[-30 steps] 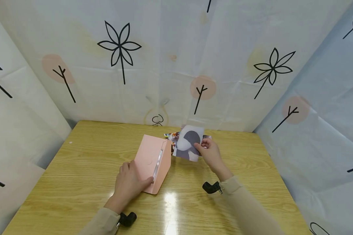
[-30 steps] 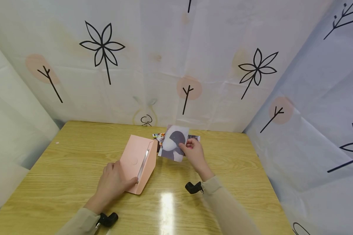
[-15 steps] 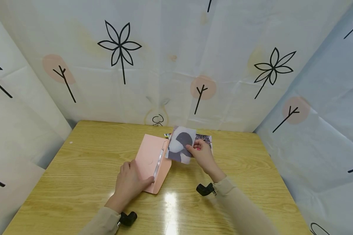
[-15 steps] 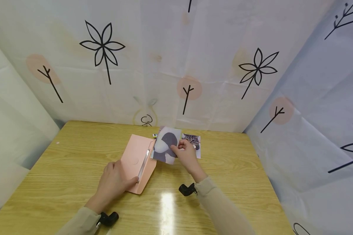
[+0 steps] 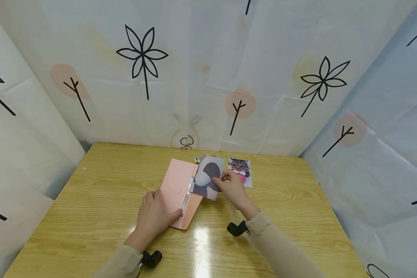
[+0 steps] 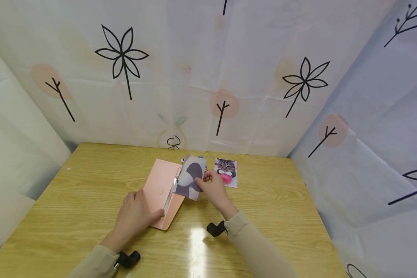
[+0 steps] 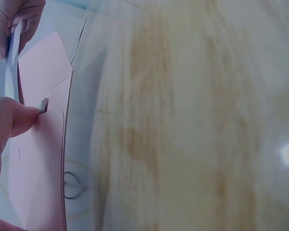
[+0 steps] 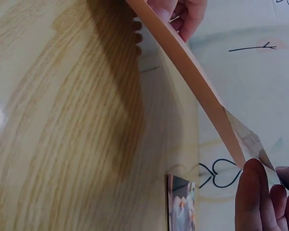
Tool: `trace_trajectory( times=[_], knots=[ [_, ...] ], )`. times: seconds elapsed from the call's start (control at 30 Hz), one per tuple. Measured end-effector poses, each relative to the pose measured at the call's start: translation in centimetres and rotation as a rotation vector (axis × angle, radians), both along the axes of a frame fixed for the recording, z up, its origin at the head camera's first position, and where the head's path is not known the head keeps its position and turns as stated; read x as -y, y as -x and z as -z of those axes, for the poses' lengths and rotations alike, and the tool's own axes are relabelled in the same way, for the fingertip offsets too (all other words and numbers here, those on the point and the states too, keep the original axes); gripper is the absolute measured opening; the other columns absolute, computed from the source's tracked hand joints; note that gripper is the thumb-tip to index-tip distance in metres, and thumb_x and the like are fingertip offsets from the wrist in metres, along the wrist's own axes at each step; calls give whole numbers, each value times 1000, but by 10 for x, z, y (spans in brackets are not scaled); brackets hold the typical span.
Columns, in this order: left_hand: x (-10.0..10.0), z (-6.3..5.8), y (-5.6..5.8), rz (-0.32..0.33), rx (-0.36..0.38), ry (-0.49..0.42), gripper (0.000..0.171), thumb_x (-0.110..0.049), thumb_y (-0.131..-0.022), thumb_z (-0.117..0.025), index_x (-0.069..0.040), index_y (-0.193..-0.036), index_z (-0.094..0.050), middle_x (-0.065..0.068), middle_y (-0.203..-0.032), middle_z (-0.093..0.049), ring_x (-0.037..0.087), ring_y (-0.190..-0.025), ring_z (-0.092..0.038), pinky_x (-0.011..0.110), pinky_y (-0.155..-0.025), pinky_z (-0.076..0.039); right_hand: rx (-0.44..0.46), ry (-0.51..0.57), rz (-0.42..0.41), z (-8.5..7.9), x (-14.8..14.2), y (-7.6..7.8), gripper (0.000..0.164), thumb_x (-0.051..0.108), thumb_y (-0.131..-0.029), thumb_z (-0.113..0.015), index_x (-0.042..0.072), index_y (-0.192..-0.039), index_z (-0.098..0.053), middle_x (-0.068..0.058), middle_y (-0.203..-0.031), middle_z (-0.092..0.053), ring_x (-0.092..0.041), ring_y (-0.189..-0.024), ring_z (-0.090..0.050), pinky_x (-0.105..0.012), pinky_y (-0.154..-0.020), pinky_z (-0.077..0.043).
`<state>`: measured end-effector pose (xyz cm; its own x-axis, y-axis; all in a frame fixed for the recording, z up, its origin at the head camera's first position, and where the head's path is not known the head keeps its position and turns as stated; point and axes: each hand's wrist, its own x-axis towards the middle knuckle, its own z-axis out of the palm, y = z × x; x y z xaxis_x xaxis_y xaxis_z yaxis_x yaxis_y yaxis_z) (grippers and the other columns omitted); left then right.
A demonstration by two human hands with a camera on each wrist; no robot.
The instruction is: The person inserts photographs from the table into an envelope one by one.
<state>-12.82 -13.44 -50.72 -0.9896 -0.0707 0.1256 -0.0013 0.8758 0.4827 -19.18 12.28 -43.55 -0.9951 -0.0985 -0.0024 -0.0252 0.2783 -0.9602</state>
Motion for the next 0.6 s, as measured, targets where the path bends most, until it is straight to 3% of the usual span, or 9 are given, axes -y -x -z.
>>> trace_trajectory(
  times=[0.13, 0.23, 0.37, 0.5, 0.6],
  knots=[
    [0, 0, -1, 4, -12, -1, 106, -66, -64, -76, 12, -128, -43, 29, -116, -45, 41, -103, -45, 55, -82, -43, -1, -24, -16, 0, 3, -4, 24, 12, -87, -72, -2, -90, -52, -11, -82, -53, -12, -61, -54, -40, -64, -56],
    [-1, -1, -1, 5, -19, -4, 105, -65, -64, -76, 12, -128, -43, 29, -115, -46, 41, -103, -45, 55, -81, -43, 12, -41, -40, -10, 7, -12, 23, 8, -88, -70, -5, -90, -52, -13, -83, -53, -13, -62, -54, -41, -65, -56],
    [-1, 0, -2, 1, -16, -6, 105, -64, -64, -76, 12, -128, -44, 29, -115, -46, 41, -103, -45, 54, -82, -42, 15, -26, -78, -5, 11, -15, 23, 7, -88, -69, -6, -88, -51, -15, -79, -54, -29, -64, -58, -49, -65, -54],
    [-1, 1, -1, -3, -21, -3, 104, -64, -64, -76, 12, -128, -44, 29, -113, -47, 41, -100, -46, 53, -81, -42, 35, 3, -105, 15, 13, -11, 26, 8, -88, -70, -7, -89, -49, -14, -73, -53, -50, -69, -58, -56, -66, -52],
    [0, 2, -1, -3, -35, -1, 103, -64, -64, -77, 12, -125, -45, 28, -110, -47, 41, -98, -46, 52, -79, -42, 42, -13, -115, 30, 14, -9, 29, 12, -88, -71, -4, -88, -48, -8, -68, -52, -50, -68, -58, -54, -64, -53]
  ],
)
